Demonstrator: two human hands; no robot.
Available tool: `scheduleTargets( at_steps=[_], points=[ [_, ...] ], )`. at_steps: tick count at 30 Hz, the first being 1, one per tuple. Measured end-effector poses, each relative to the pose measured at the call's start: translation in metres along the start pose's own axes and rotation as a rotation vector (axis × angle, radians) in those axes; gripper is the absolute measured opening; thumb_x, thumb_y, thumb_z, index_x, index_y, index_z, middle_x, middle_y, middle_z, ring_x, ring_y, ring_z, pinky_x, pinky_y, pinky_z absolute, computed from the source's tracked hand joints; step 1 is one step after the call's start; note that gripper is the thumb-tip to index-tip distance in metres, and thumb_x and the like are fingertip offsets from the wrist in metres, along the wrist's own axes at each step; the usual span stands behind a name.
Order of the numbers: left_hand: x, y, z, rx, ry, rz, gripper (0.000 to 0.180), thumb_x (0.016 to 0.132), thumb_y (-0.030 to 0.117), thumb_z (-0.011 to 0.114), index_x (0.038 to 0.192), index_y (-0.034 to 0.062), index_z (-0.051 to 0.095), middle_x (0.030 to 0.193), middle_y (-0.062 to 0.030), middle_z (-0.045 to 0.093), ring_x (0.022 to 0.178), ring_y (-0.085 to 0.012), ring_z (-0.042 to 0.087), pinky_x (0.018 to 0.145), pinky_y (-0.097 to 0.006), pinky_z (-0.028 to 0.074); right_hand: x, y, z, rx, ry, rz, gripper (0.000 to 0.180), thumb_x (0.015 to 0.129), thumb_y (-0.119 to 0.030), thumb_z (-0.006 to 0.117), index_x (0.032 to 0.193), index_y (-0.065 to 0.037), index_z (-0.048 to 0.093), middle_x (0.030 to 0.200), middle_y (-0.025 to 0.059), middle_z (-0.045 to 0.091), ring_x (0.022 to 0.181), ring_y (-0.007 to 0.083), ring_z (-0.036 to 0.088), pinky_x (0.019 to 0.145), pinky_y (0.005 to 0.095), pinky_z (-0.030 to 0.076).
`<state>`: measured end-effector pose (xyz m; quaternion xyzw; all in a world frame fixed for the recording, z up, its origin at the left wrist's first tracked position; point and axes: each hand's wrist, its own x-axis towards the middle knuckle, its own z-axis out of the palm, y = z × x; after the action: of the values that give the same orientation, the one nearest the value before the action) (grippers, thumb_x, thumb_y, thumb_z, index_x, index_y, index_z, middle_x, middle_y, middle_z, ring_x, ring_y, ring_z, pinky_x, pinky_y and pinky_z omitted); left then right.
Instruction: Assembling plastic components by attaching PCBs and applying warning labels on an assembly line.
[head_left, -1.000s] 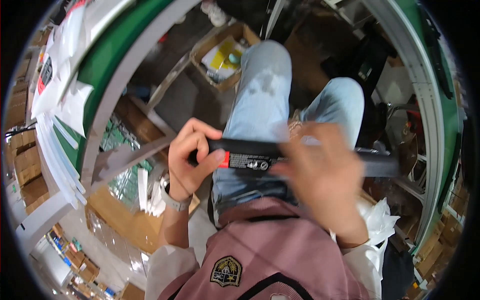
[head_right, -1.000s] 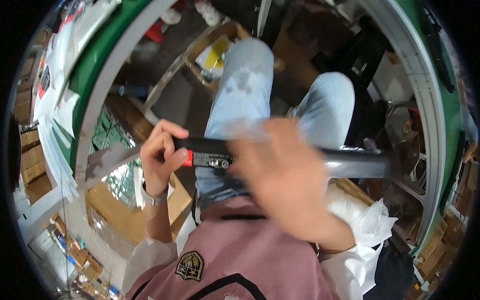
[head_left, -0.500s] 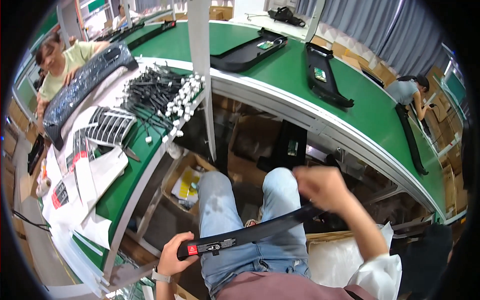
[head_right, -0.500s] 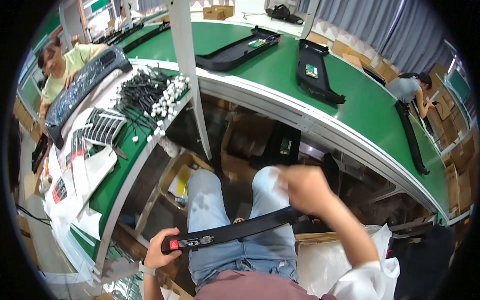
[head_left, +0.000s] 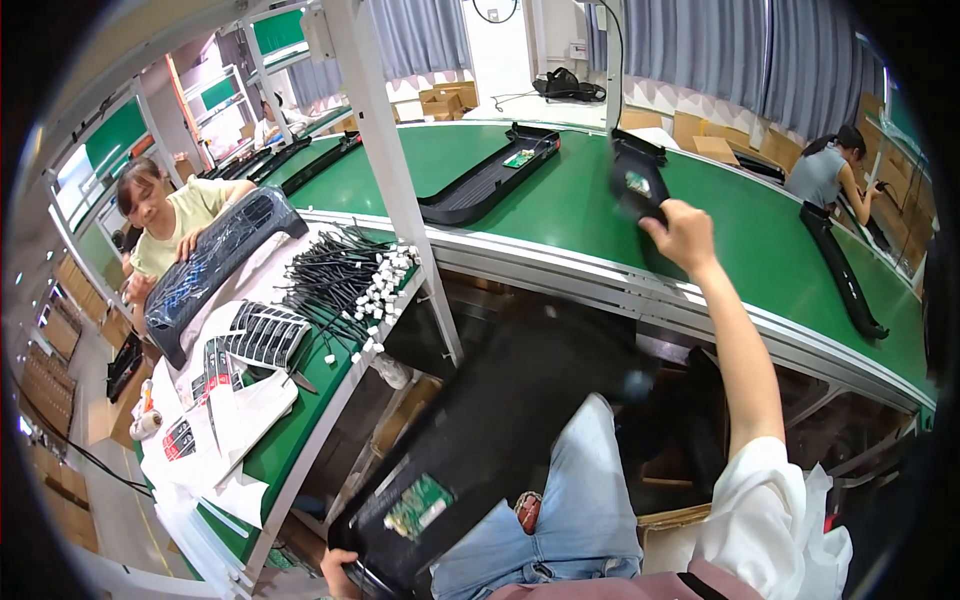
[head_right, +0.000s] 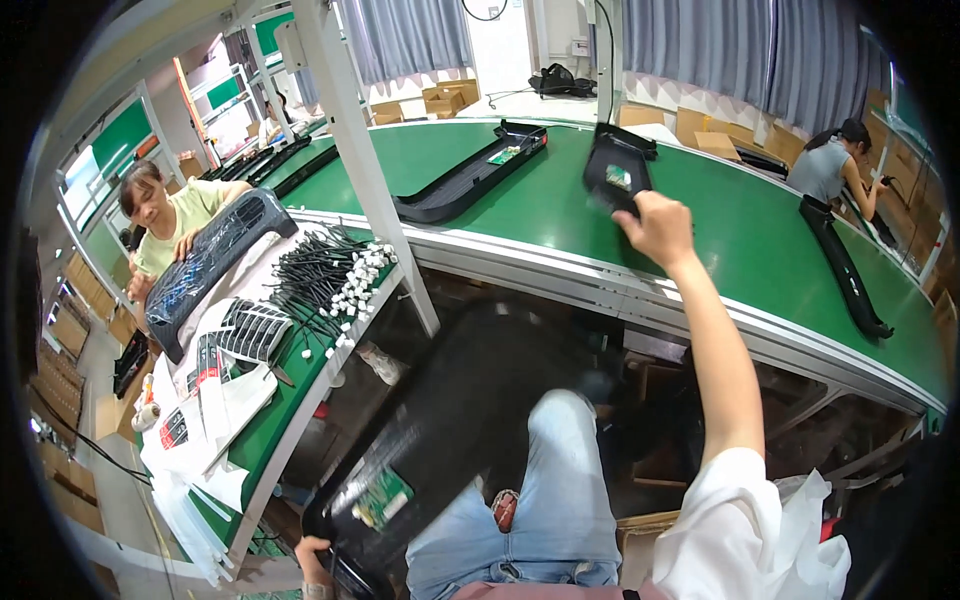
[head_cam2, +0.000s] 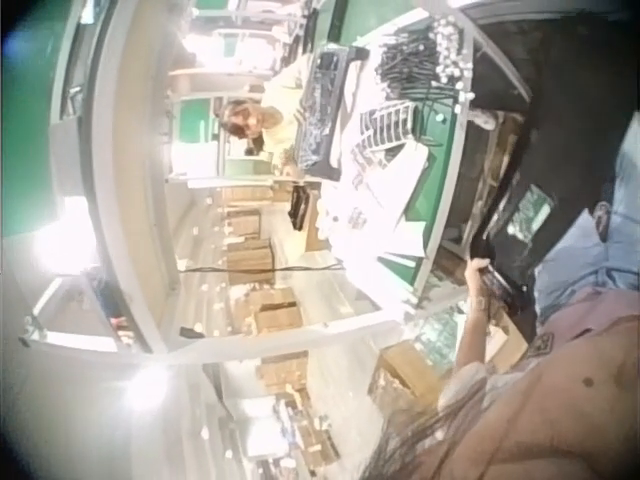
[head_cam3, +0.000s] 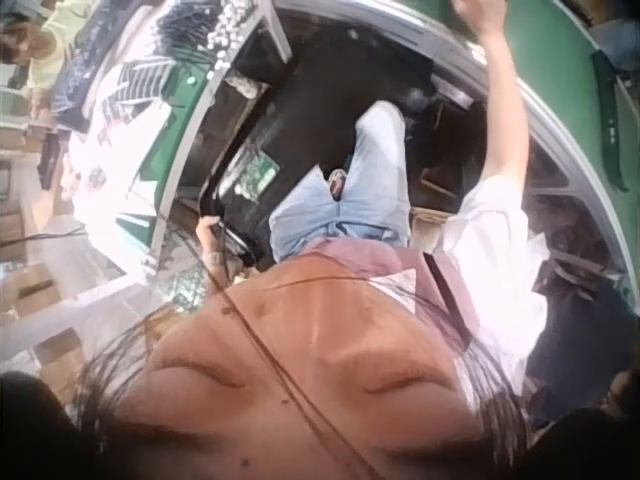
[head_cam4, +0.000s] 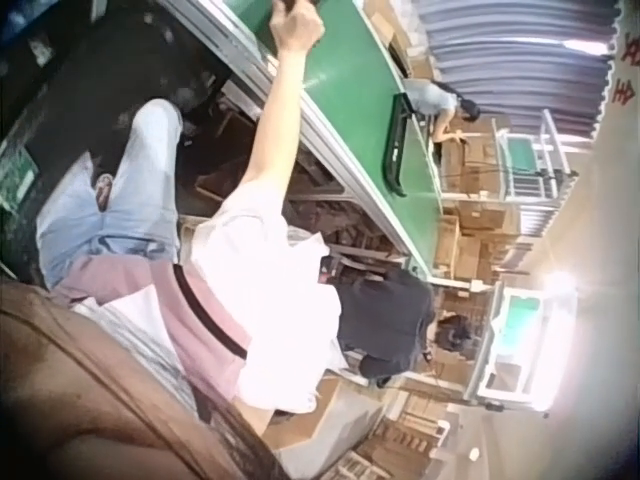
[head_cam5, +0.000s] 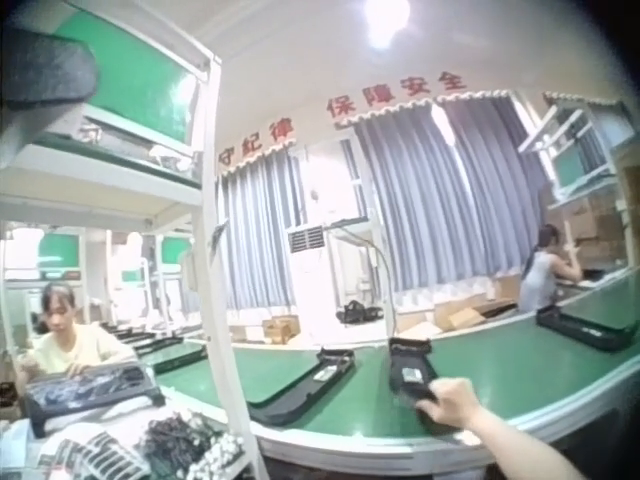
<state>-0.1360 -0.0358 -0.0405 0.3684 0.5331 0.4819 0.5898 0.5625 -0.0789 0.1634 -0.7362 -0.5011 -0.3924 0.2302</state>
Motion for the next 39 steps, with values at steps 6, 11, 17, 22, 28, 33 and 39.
scheduleTargets(
  at_steps=[6, 11, 17, 22, 28, 33, 39],
  points=[
    [0.028, 0.095, 0.203, -0.088, -0.489, -0.047, 0.012, 0.078, 0.015, 0.061, 0.077, 0.0034, 0.062, 0.079, -0.0059, 0.064, 0.073, -0.0180, 0.062, 0.070, -0.030, 0.052, -0.007, 0.054, -0.128, 0.137, 0.525, 0.406, 0.046, 0.089, -0.045, 0.070, 0.083, 0.001, 0.066, 0.066, 0.0159, 0.062, 0.058, 0.0234, 0.055, 0.059, 0.0348, 0.045],
    [0.088, 0.098, 0.429, -0.290, -1.297, -0.288, 0.025, 0.092, 0.025, 0.062, 0.112, 0.0103, 0.061, 0.105, -0.0099, 0.068, 0.096, -0.0252, 0.066, 0.084, -0.047, 0.054, -0.073, 0.045, -0.201, -0.078, 0.466, 0.340, 0.046, 0.084, -0.035, 0.077, 0.097, 0.008, 0.066, 0.083, 0.0225, 0.068, 0.074, 0.0326, 0.066, 0.070, 0.0357, 0.050],
    [0.040, 0.066, 0.620, -0.159, -1.294, -0.310, 0.056, 0.094, 0.052, 0.058, 0.121, 0.0029, 0.056, 0.112, -0.0135, 0.065, 0.098, -0.0298, 0.064, 0.085, -0.052, 0.052, -0.140, 0.015, -0.265, -0.233, 0.478, 0.207, 0.041, 0.082, -0.028, 0.080, 0.097, 0.005, 0.060, 0.079, 0.0177, 0.060, 0.069, 0.0362, 0.057, 0.064, 0.0378, 0.045],
    [0.060, 0.082, 0.664, 0.967, -0.698, 1.319, 0.055, 0.087, 0.036, 0.068, 0.125, -0.0007, 0.053, 0.121, -0.0237, 0.058, 0.104, -0.0382, 0.060, 0.092, -0.046, 0.049, -0.174, -0.011, -0.270, -0.349, 0.411, 0.038, 0.046, 0.075, -0.028, 0.085, 0.100, 0.001, 0.061, 0.093, 0.0167, 0.066, 0.084, 0.0380, 0.064, 0.072, 0.0399, 0.048],
    [-0.066, 0.179, 0.539, 0.129, -1.482, 0.337, 0.064, 0.087, 0.027, 0.074, 0.136, -0.0004, 0.045, 0.126, -0.0165, 0.057, 0.110, -0.0227, 0.060, 0.093, -0.032, 0.048, -0.167, -0.071, -0.225, -0.004, 0.211, -0.253, 0.025, 0.071, -0.015, 0.080, 0.080, -0.002, 0.060, 0.071, 0.0102, 0.056, 0.058, 0.0272, 0.055, 0.049, 0.0352, 0.043],
    [-0.105, 0.149, 0.433, 0.158, -1.170, 0.705, 0.074, 0.076, 0.011, 0.071, 0.138, -0.0082, 0.036, 0.127, -0.0171, 0.054, 0.115, -0.0225, 0.054, 0.102, -0.031, 0.040, -0.172, -0.156, -0.167, 0.171, -0.014, -0.281, 0.019, 0.073, -0.007, 0.064, 0.088, 0.004, 0.064, 0.082, 0.0148, 0.061, 0.072, 0.0286, 0.062, 0.058, 0.0387, 0.050],
    [0.045, 0.129, 0.309, 0.274, -1.481, 0.286, 0.074, 0.061, 0.000, 0.064, 0.133, -0.0046, 0.052, 0.124, -0.0053, 0.059, 0.114, -0.0139, 0.053, 0.101, -0.026, 0.040, -0.163, -0.258, -0.219, 0.665, -0.458, -0.531, 0.036, 0.079, -0.017, 0.061, 0.114, -0.010, 0.062, 0.110, 0.0145, 0.062, 0.095, 0.0258, 0.064, 0.076, 0.0383, 0.053]
  ],
)
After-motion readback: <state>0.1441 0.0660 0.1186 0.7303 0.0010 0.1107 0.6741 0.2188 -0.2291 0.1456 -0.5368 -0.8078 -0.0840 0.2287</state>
